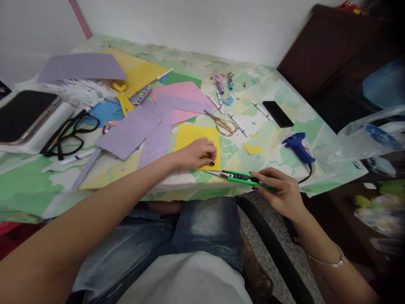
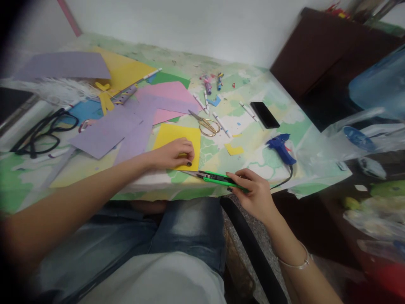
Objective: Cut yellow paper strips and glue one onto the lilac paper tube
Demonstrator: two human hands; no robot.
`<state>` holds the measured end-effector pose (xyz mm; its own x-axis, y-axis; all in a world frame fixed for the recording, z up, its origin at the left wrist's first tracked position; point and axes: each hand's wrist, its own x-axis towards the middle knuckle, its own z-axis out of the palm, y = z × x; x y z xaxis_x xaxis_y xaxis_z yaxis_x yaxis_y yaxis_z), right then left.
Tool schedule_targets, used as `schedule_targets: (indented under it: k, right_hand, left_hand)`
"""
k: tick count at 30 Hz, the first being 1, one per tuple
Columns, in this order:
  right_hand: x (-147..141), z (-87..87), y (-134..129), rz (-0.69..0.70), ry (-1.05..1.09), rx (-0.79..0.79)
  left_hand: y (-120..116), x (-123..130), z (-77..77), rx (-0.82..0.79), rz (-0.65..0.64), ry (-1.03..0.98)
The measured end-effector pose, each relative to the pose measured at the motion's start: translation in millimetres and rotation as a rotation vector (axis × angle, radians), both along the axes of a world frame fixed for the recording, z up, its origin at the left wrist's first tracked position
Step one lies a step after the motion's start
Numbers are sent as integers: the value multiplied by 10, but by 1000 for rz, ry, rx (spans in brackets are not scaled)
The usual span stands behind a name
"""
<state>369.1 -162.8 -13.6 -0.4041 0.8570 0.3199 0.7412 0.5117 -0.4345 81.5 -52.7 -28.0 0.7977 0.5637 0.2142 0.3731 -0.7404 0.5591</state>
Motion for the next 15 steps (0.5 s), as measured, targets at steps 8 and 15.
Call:
schedule_targets:
  k: [8,15]
  right_hand:
    - [67,37,-9,20,0,-5]
    - [196,-6,-114,-42,66,7]
  left_hand:
    - [-18,6,18,-11,12,-13]
    - [-28,-82,55,-39,109,-77]
